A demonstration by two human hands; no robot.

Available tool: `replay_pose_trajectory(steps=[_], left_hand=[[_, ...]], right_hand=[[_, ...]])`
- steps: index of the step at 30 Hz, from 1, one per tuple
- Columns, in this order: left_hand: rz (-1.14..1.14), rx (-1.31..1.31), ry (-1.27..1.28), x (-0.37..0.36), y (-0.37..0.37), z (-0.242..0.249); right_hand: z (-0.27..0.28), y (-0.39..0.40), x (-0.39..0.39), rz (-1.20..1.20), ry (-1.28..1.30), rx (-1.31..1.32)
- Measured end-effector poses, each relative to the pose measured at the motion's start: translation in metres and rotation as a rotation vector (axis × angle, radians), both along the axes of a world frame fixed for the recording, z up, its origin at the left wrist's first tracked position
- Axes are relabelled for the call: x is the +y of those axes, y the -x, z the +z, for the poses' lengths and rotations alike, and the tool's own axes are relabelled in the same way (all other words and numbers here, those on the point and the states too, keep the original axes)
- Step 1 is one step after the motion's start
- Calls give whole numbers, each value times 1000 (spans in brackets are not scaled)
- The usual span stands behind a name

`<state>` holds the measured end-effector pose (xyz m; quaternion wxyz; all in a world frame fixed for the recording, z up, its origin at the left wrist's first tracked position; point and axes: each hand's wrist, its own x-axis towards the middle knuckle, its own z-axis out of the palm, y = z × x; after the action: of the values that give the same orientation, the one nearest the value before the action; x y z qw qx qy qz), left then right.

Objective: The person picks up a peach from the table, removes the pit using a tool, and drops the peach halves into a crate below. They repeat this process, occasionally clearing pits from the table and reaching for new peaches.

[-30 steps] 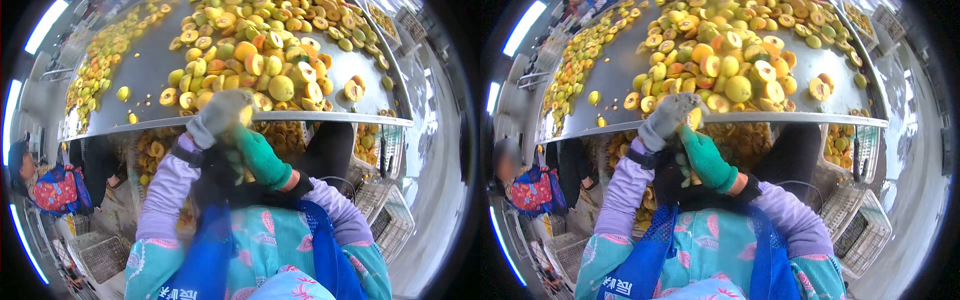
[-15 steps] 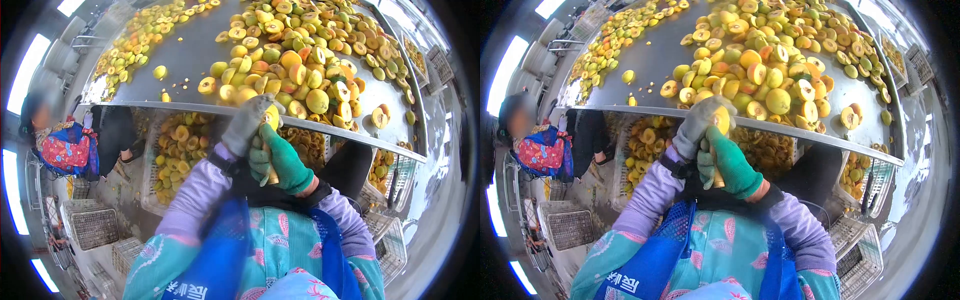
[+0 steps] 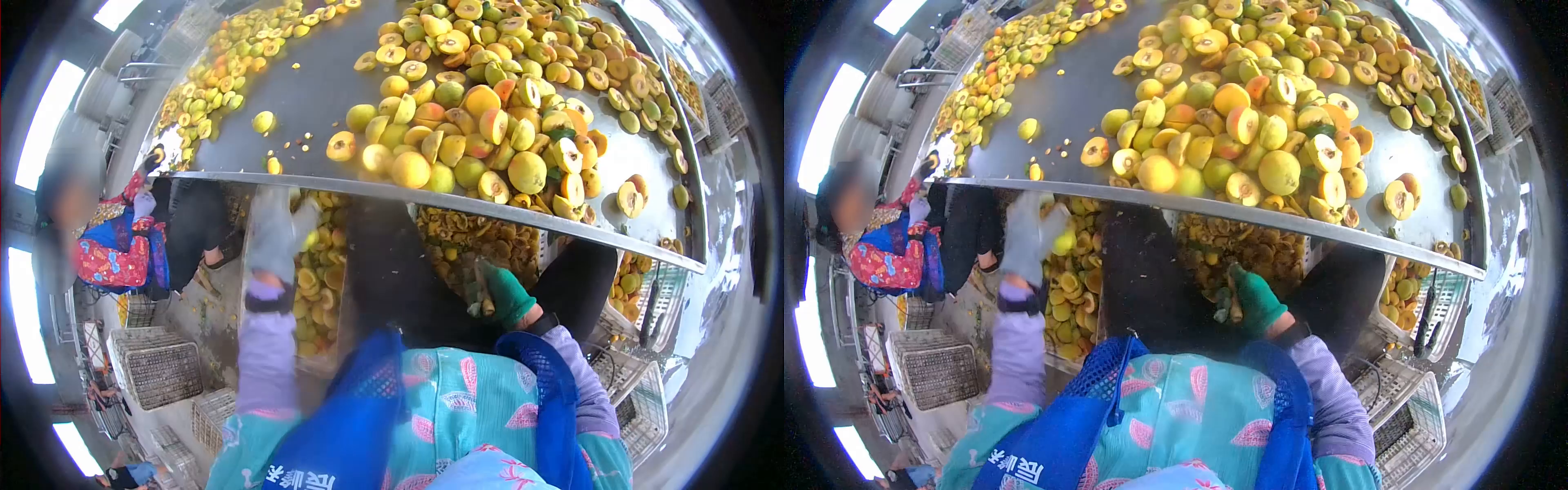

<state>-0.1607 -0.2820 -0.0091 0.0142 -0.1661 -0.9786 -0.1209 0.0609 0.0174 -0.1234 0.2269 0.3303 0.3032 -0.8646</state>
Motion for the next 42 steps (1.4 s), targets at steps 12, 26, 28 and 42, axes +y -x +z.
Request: replay_pose_trajectory(steps=[12,26,28,42], left_hand=[[-178,-349,-63,66,104,18],[-512,80,-693,149,-34,-50],[-420,-162,-951,167,-52,-24],[-420,-897,-1040,178,-38,-22]], right_hand=[[72,46,-21,-142,-1043,491],[81,59,-39,-151,-1334,717],[85,58,-39,-131,-1234,654],[62,53,-54,-305,-721,706]])
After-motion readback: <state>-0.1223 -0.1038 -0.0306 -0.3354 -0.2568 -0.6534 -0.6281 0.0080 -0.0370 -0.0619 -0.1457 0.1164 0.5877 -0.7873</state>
